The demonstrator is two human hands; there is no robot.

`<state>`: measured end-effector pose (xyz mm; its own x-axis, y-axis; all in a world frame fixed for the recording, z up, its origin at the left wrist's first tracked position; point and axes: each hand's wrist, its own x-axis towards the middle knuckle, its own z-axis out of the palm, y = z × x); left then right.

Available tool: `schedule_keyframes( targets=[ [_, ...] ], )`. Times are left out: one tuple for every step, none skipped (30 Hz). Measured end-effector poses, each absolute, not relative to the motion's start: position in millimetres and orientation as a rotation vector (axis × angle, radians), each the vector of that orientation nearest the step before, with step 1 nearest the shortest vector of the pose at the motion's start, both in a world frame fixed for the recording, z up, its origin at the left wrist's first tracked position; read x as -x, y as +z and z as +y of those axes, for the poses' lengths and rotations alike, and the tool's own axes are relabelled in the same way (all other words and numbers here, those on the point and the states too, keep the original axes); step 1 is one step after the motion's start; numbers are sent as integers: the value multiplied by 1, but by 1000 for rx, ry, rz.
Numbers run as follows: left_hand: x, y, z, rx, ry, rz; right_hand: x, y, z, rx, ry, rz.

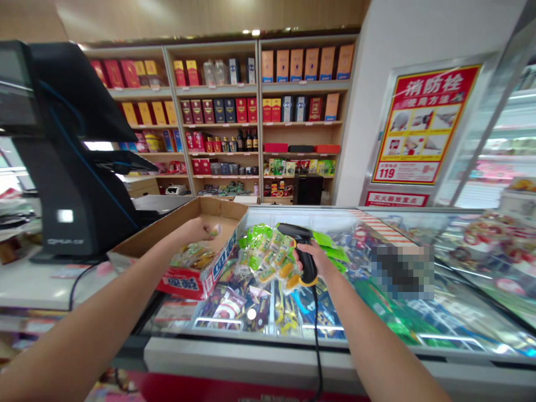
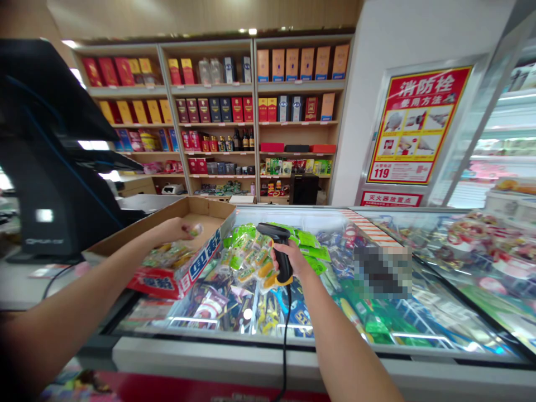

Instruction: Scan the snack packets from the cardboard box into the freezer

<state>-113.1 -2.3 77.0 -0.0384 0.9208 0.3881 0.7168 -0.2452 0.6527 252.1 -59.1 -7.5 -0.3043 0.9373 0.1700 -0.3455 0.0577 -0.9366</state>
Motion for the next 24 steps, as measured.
schedule_keyframes(
  targets=[
    [103, 78, -6, -1950, 1232, 1650, -252, -8, -59, 690, 1498, -1236],
    [91, 78, -10, -1902, 1247, 1555, -251, -8, -59, 688, 1500, -1238],
    [76, 76, -14, -1817, 1289, 1432, -251, -9, -59, 686, 1504, -1240],
    [59, 71, -18, -1696, 1379, 1272, -251, -9, -59, 686, 1509, -1243],
    [42, 65, -22, -1586, 1447, 1122, -251, -10, -59, 686, 1513, -1246],
    [24, 57, -24, -1516, 1494, 1007, -251, -10, -59, 687, 1515, -1248],
    [8, 47, -26, -1491, 1539, 934, -252, -10, -59, 687, 1516, -1249],
    [-7, 36, -26, -1493, 1577, 883, -252, -10, -59, 686, 1514, -1249],
    [-19, 25, -25, -1498, 1600, 845, -252, -10, -59, 684, 1512, -1250],
    [-29, 15, -23, -1498, 1614, 820, -252, -10, -60, 682, 1511, -1252],
    [-35, 5, -21, -1489, 1613, 801, -252, -10, -60, 680, 1512, -1256],
    [-39, -4, -18, -1475, 1602, 787, -252, -10, -60, 680, 1512, -1262],
    [-41, -12, -16, -1462, 1589, 776, -251, -11, -61, 682, 1512, -1272],
    [-41, -17, -14, -1453, 1577, 764, -250, -12, -61, 687, 1511, -1288],
    [-40, -22, -13, -1447, 1568, 751, -248, -13, -61, 691, 1511, -1312],
    [-38, -24, -13, -1439, 1559, 736, -247, -14, -62, 695, 1508, -1341],
    [-36, -26, -13, -1421, 1550, 720, -245, -14, -62, 699, 1506, -1373],
    [-35, -26, -14, -1392, 1530, 705, -244, -15, -62, 702, 1503, -1403],
    [-33, -26, -15, -1355, 1499, 692, -243, -15, -63, 706, 1500, -1426],
    [-33, -26, -16, -1317, 1464, 682, -242, -16, -63, 710, 1494, -1440],
    [-32, -26, -18, -1283, 1433, 673, -241, -16, -63, 714, 1488, -1446],
    [-32, -25, -19, -1256, 1409, 664, -241, -15, -63, 718, 1482, -1444],
    [-33, -25, -19, -1241, 1396, 656, -241, -15, -64, 720, 1478, -1438],
    [-34, -25, -20, -1234, 1392, 650, -241, -15, -64, 721, 1477, -1429]
  ],
)
